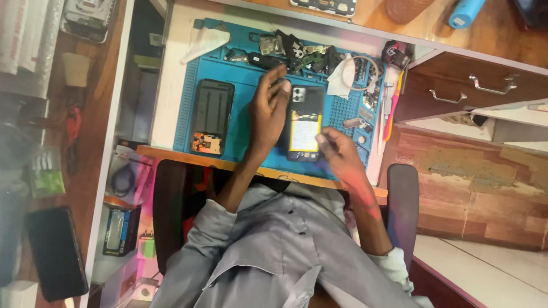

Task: The person is repairing a smartphone by peeling a protective film from the back cover and then using a screwdriver to remove screws from the device's frame. The person handles the phone, a screwdriver, and a small plastic tool while working at a bench with other disassembled parts.

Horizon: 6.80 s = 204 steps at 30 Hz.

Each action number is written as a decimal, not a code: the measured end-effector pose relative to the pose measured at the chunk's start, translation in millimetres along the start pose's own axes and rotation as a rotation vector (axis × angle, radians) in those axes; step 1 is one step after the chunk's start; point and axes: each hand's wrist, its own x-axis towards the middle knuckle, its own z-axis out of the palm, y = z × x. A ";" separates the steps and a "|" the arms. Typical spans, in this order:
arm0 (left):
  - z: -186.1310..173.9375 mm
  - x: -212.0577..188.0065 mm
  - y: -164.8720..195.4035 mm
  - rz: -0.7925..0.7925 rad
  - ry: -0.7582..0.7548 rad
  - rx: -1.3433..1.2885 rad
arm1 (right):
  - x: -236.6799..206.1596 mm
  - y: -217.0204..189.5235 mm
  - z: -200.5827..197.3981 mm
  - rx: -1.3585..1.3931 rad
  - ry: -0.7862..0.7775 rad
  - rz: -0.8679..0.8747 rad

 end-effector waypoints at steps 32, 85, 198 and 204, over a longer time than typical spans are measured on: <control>-21.0 -31.9 3.2 0.243 -0.303 1.040 | -5.8 -42.0 9.1 -0.330 0.247 -0.089; -31.1 -21.8 4.1 0.271 -0.298 0.979 | 61.0 -47.4 -101.9 -0.932 0.527 -0.318; -80.7 -40.4 28.8 -0.037 -0.329 0.947 | -16.7 -33.1 43.2 -0.484 0.378 -0.159; -78.6 -42.8 34.2 -0.105 -0.369 0.948 | -1.3 -17.2 4.4 -0.497 0.252 -0.072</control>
